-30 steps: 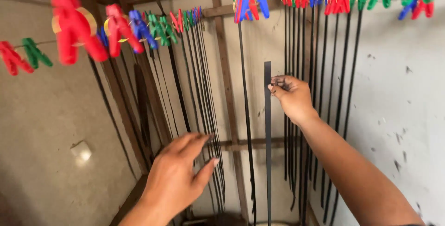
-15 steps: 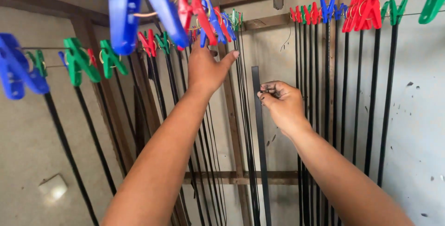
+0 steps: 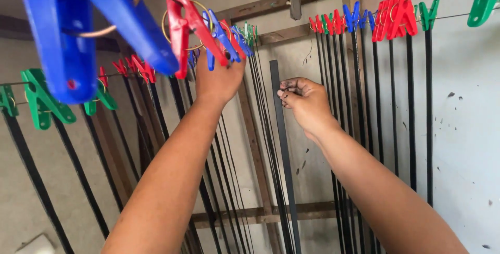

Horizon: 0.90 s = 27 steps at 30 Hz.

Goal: Applying edge paint to leather straps using a roller applicator and hanging them to dry on a rack.

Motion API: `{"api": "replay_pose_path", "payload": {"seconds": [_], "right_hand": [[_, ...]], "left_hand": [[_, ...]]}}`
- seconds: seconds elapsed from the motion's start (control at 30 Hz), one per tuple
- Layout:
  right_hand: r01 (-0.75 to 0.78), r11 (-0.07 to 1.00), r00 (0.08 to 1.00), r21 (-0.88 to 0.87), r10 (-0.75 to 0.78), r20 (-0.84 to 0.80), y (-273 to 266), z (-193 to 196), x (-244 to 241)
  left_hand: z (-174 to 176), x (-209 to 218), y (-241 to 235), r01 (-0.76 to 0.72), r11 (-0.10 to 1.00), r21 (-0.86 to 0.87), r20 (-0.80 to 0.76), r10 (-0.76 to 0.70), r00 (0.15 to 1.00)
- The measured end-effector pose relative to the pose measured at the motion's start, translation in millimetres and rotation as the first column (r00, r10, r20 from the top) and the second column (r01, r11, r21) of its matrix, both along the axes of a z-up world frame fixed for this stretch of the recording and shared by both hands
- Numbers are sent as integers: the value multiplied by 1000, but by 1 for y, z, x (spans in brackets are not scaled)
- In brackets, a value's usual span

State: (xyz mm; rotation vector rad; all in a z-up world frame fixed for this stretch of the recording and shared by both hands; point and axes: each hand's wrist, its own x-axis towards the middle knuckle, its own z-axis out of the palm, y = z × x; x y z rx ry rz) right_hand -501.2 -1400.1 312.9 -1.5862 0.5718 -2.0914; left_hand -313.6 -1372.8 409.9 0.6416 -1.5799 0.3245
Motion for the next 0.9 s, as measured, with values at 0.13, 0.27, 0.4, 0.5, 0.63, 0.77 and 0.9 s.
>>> {"api": "replay_pose_path", "payload": {"seconds": [0.13,0.27,0.4,0.5,0.63,0.77,0.9], "right_hand": [[-9,1000,1000,7,9,13,2,8,3],[-42,999,999,7,42,18,-8,11,3],[-82,997,997,9,82,-6,-8,14,2],[-116,993,992,5,117,-42,-17,17,2],[-174,984,984,-40,172,-47,-20,25,2],[-248,969,968,-4,248,-35,-13,33,2],[-371,927,928,-61,372,5,-23,35,5]], "left_hand": [[-3,-4,17,-58,998,33,39,57,998],[3,-3,9,-189,982,10,97,187,978],[11,1,-14,-294,953,-78,204,304,931],[30,9,-6,-404,885,-231,393,464,794],[32,15,-2,-330,925,-189,347,377,859],[34,26,-5,-194,969,-155,274,231,934],[38,40,-15,-159,956,-246,317,234,919]]}}
